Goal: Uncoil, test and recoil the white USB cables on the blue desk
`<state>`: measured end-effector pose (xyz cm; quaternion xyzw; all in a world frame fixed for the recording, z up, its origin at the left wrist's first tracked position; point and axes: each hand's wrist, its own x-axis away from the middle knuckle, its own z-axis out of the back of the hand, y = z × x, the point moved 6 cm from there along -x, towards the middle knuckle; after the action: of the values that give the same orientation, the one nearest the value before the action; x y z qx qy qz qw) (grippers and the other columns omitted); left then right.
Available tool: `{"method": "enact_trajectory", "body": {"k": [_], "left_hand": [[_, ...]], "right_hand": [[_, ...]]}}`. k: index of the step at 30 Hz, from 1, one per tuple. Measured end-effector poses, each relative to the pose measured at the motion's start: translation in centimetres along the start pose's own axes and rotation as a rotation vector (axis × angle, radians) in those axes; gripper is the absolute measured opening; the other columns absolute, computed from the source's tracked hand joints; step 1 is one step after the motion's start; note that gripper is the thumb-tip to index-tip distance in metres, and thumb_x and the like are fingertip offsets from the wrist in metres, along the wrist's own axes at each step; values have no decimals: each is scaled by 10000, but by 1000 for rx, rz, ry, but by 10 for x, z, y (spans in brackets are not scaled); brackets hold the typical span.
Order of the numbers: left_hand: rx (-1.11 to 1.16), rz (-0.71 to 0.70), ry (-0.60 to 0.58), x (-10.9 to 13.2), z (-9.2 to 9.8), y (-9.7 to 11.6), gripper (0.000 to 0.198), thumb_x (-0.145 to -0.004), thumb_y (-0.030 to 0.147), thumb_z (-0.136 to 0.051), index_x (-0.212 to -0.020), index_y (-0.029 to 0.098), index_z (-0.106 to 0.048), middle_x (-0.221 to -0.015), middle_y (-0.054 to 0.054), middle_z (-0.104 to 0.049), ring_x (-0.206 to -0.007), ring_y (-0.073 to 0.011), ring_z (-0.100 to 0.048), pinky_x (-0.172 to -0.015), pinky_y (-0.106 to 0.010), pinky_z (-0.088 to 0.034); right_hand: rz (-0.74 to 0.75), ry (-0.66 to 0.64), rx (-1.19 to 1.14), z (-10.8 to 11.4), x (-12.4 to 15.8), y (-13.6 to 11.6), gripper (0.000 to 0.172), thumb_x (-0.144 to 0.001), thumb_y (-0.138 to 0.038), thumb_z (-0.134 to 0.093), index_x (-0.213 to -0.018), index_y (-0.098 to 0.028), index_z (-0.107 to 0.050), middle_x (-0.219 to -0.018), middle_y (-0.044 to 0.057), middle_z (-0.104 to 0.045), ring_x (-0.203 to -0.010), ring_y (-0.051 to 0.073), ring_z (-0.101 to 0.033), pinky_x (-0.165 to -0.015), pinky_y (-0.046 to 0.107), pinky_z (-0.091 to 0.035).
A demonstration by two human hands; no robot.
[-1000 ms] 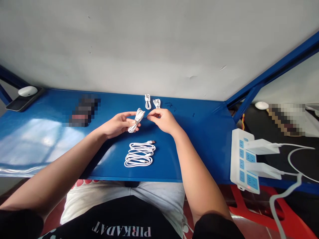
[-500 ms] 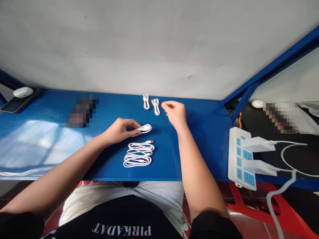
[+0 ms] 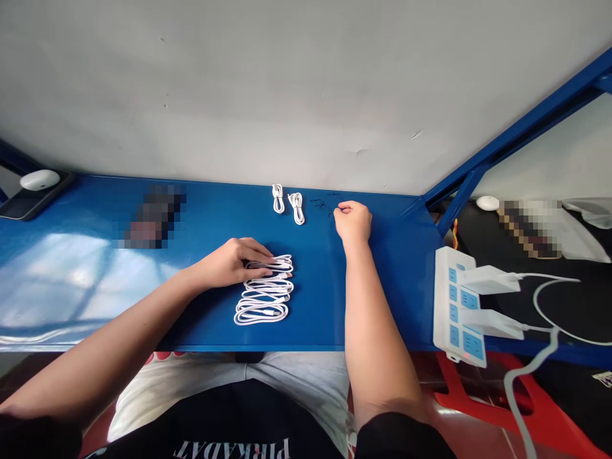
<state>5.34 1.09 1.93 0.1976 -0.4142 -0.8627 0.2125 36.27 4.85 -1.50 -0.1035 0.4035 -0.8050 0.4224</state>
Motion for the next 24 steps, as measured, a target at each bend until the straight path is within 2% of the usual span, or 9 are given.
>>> {"method": "enact_trajectory", "body": {"k": [2, 5, 8, 11, 13, 15, 18, 21, 24], "left_hand": [[14, -17, -20, 1, 0, 3, 242, -896, 370, -693, -1074, 258, -813, -1110, -113, -778, -1064, -261, -706, -922, -387, -538], [-22, 26, 12, 3, 1, 3, 401, -912, 411, -672, -1277, 255, -726, -1166, -111, -760, -1063, -248, -692, -896, -365, -535], [-50, 88, 53, 4, 3, -1, 557, -904, 447, -677, -1421, 250, -610, -1146, -105, -755, -1012, -234, -685, -843, -342, -529], [-62, 82, 88, 3, 5, -2, 496, -910, 463, -664, -1350, 234, -659, -1124, -102, -751, -1020, -233, -675, -861, -337, -516], [-61, 71, 130, 2, 7, -1, 432, -916, 468, -655, -1267, 222, -703, -1115, -98, -752, -1031, -234, -672, -895, -344, -507], [-49, 75, 192, 0, 10, -2, 372, -929, 465, -636, -1185, 214, -733, -1099, -93, -756, -1022, -229, -675, -908, -343, -501], [-12, 135, 314, 0, 16, -9, 340, -951, 477, -596, -1072, 201, -754, -1067, -91, -756, -955, -211, -684, -827, -314, -513], [80, 244, 421, 2, 20, -24, 373, -939, 509, -604, -1022, 178, -755, -1049, -103, -751, -921, -208, -690, -796, -308, -531], [317, 385, 454, 3, 18, -41, 434, -898, 536, -660, -1057, 140, -742, -1012, -127, -759, -895, -223, -711, -815, -344, -562]], "right_hand": [[67, 45, 24, 1, 4, -11, 268, -736, -235, -659, -951, -149, -792, -849, 98, -716, -790, 250, -653, -824, 436, -549], [269, 80, 16, -7, 22, -43, 286, -811, -275, -622, -1007, -151, -788, -949, 117, -683, -872, 254, -633, -887, 434, -526], [485, -36, 57, -31, 52, -76, 281, -858, -332, -653, -1082, -232, -790, -1169, 135, -644, -1112, 323, -563, -999, 491, -463], [585, -189, 145, -55, 75, -90, 364, -867, -387, -704, -1221, -314, -743, -1394, 118, -546, -1279, 371, -456, -1085, 567, -368], [613, -255, 185, -64, 81, -91, 354, -882, -393, -705, -1231, -340, -735, -1459, 97, -505, -1324, 376, -412, -1112, 584, -320], [621, -270, 204, -66, 81, -90, 259, -890, -382, -706, -1137, -341, -771, -1453, 78, -521, -1319, 366, -411, -1113, 575, -304], [641, -264, 216, -62, 81, -92, 125, -904, -345, -695, -969, -310, -796, -1372, 68, -593, -1260, 347, -455, -1074, 548, -315], [644, -300, 233, -60, 84, -98, 133, -942, -292, -641, -956, -280, -773, -1226, 78, -681, -1154, 323, -512, -993, 511, -338], [597, -310, 197, -57, 88, -103, 144, -963, -277, -608, -963, -251, -749, -1088, 77, -738, -1064, 297, -552, -939, 467, -348]]}}
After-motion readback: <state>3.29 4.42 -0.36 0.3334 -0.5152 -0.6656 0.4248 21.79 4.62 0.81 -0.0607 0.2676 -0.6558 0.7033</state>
